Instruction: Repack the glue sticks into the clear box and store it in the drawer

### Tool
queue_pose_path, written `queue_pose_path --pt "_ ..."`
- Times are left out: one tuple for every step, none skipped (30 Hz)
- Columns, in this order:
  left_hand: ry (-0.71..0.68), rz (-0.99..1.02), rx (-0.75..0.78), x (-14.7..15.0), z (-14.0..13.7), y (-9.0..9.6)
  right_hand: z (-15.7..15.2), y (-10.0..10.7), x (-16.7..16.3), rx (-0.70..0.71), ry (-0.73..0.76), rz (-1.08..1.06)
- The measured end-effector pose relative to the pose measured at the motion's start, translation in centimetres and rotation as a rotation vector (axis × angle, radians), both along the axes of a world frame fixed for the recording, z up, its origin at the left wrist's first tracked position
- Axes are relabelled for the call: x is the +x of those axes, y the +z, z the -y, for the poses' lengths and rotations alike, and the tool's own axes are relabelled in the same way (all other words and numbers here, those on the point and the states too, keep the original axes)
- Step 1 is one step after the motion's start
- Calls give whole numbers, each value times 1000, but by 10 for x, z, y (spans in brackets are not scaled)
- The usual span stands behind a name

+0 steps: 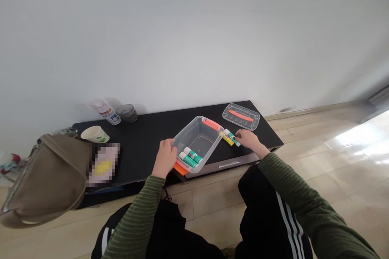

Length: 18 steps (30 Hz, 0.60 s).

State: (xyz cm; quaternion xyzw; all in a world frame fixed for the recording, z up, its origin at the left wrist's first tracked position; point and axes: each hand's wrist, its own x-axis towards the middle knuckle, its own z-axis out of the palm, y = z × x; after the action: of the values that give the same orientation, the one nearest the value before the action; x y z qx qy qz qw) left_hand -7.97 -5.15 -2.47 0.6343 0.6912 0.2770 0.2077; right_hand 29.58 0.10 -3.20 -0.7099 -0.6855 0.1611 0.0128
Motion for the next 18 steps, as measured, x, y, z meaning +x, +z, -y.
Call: queue_pose_path --pt "3 1 4 0 0 0 0 -7 1 0 2 7" --pt "5 3 9 -1 0 -1 -1 -12 2 -2 5 9" --pt "5 6 13 -1 0 -2 -1 -17 2 -5 8 8" --pt "3 9 17 -2 0 -3 -3 -20 3 -11 10 8" --pt "0 12 19 -2 0 -3 -4 -22 3 -20 12 10" --pt "-4 14 21 -2 0 -4 -5 -24 4 -31 13 15" --pt "-7 14 21 -2 0 -4 -7 -25 5 -44 12 22" --pt "-7 14 19 -2 0 -4 -8 -26 6 -58 10 29" --pt "-8 14 18 -2 0 -4 -10 -26 6 -72 8 34" --pt "-8 14 15 -2 0 -3 -11 -27 6 -85 6 37" --pt "-8 14 14 -2 0 -3 -12 -27 6 -100 4 39" --pt "-10 15 14 -1 0 -2 -12 -28 6 -114 0 40" --pt "-10 15 14 -1 1 -2 -12 -28 5 -127 -4 43" --pt "-9 16 14 -1 1 -1 -12 -28 3 -137 -9 48" --pt "-9 17 14 -1 1 -1 -12 -28 2 -141 -14 56" --pt "-8 20 13 -1 1 -1 -12 -27 1 -139 -17 66" --pt "-7 22 14 -1 1 -1 -12 -27 -1 -133 -19 77" --pt "-6 24 17 -1 1 -1 -11 -27 -2 -126 -20 86"
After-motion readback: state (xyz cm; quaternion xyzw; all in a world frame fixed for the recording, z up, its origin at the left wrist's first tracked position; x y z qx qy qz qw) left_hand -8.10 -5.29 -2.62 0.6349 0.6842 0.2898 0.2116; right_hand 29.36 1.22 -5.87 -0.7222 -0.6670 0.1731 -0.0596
